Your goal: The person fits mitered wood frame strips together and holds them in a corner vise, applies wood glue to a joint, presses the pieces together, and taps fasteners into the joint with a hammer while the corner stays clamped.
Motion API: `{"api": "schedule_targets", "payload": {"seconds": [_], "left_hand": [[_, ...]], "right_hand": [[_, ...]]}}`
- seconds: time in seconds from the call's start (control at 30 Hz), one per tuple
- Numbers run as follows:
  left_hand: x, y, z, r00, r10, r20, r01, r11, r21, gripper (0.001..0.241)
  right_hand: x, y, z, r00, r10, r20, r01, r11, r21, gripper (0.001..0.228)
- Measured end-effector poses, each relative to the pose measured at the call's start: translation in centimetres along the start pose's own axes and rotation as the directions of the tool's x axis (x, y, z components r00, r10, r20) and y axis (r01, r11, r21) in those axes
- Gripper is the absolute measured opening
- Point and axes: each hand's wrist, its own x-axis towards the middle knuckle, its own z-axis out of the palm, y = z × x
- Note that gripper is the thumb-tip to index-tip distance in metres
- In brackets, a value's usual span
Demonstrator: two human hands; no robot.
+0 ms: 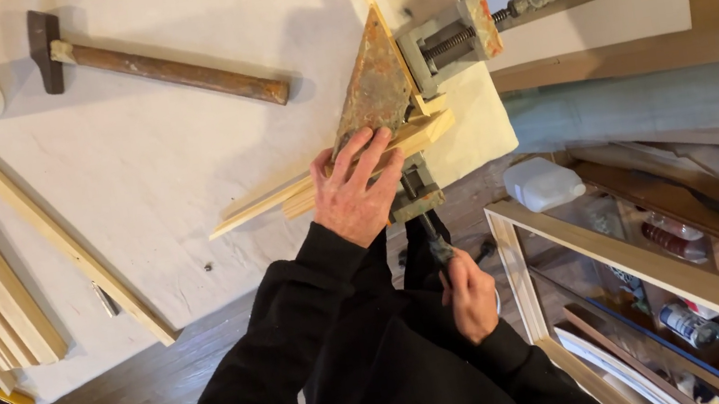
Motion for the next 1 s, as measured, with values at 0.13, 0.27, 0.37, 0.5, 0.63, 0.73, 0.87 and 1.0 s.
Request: {"api": "schedule_targets", "payload": {"seconds": [0.13, 0.27, 0.37, 0.5, 0.63, 0.73, 0.87, 1.0], "left_hand": [[0.0, -0.1, -0.5, 1.0, -0.01, 0.03, 0.011, 1.0, -0.027, 0.032], [0.1, 0.1, -0.3, 0.999, -0.027, 0.023, 0.028, 0.998, -0.051, 0.033], [0.0, 0.3, -0.3, 0.999, -0.033, 0.021, 0.034, 0.999, -0.037, 0.029], [0.3, 0.3, -0.5, 0.999, -0.031, 0.028, 0.033, 0.997, -0.066, 0.031], [0.0, 0.1, -0.2, 1.0, -0.024, 0.019, 0.025, 0.998, -0.056, 0.03], [0.0, 0.2, 0.0, 1.0, -0.015, 0.025, 0.017, 0.997, -0.07, 0.031], [-0.3, 0.0, 0.2, 1.0, -0.028, 0.005, 0.028, 0.997, -0.069, 0.03], [0.0, -0.1, 0.2, 0.999, -0.039, 0.01, 0.04, 0.999, -0.035, 0.031]], "right_hand": [[0.5, 3.4, 0.5, 0.881, 0.125, 0.456, -0.465, 0.408, 0.786, 0.056], [1.2, 1.8, -0.3, 0.899, 0.082, 0.429, -0.392, 0.586, 0.71, 0.061], [-0.2, -3.9, -0.9, 0.984, -0.176, 0.004, 0.168, 0.947, 0.273, 0.053], [0.4, 1.1, 0.2, 1.0, -0.022, 0.011, 0.018, 0.957, 0.289, 0.049], [1.9, 6.8, -0.1, 0.677, -0.268, 0.685, -0.733, -0.169, 0.659, 0.046], [1.7, 1.6, -1.0, 0.779, -0.048, 0.625, -0.574, 0.348, 0.742, 0.047], [0.0, -1.2, -0.3, 0.996, -0.06, 0.066, 0.037, 0.952, 0.303, 0.049], [1.0, 0.3, -0.6, 0.972, 0.078, 0.224, -0.197, 0.789, 0.582, 0.049]]}}
